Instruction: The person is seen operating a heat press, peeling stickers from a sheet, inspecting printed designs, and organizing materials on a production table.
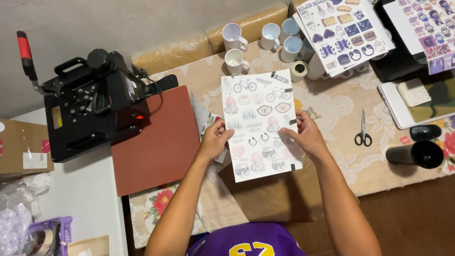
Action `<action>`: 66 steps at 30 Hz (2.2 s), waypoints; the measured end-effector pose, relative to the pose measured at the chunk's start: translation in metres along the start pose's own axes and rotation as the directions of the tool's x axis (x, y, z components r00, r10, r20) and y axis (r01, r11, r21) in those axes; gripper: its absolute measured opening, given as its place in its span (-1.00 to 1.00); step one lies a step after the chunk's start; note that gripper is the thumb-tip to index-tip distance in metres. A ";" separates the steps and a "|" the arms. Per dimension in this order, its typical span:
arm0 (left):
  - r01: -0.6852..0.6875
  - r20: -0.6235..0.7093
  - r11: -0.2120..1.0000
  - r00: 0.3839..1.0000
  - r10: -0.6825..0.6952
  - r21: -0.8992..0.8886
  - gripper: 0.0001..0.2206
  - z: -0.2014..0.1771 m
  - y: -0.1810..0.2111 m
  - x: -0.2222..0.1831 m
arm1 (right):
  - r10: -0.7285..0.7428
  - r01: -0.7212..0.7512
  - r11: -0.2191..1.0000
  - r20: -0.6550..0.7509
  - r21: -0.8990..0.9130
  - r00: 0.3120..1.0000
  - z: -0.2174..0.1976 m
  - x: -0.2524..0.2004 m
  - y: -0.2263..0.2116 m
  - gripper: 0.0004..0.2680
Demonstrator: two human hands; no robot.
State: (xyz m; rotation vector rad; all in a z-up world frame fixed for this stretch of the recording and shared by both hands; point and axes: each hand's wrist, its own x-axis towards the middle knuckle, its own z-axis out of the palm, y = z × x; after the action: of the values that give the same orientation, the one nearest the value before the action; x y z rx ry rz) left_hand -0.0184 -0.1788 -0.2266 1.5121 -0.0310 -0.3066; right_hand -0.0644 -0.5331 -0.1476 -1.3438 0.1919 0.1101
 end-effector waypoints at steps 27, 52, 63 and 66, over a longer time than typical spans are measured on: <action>0.140 0.025 0.988 0.990 -0.142 0.062 -0.61 -0.004 0.021 -0.075 | -0.026 0.103 0.972 -0.340 0.212 0.940 -0.055 -0.036 0.023 -0.60; 0.519 -0.208 0.852 0.842 -0.498 0.061 -0.74 -0.012 -0.025 -0.164 | -0.255 0.442 0.895 -0.755 0.052 0.604 -0.188 0.093 -0.028 -0.66; 0.551 -0.176 0.832 0.827 -0.534 0.066 -0.77 -0.005 -0.046 -0.161 | 0.134 0.181 0.953 -0.874 0.242 0.467 -0.155 0.010 0.121 -0.61; 0.558 -0.168 0.826 0.824 -0.541 0.081 -0.78 0.003 -0.040 -0.158 | 0.168 0.153 0.953 -0.879 0.260 0.446 -0.168 0.028 0.159 -0.49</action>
State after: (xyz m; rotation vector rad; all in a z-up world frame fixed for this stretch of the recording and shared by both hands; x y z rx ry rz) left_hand -0.1782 -0.1479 -0.2393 1.6453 0.5197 -0.6741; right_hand -0.0802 -0.6625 -0.3414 -0.9529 1.1005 -0.6566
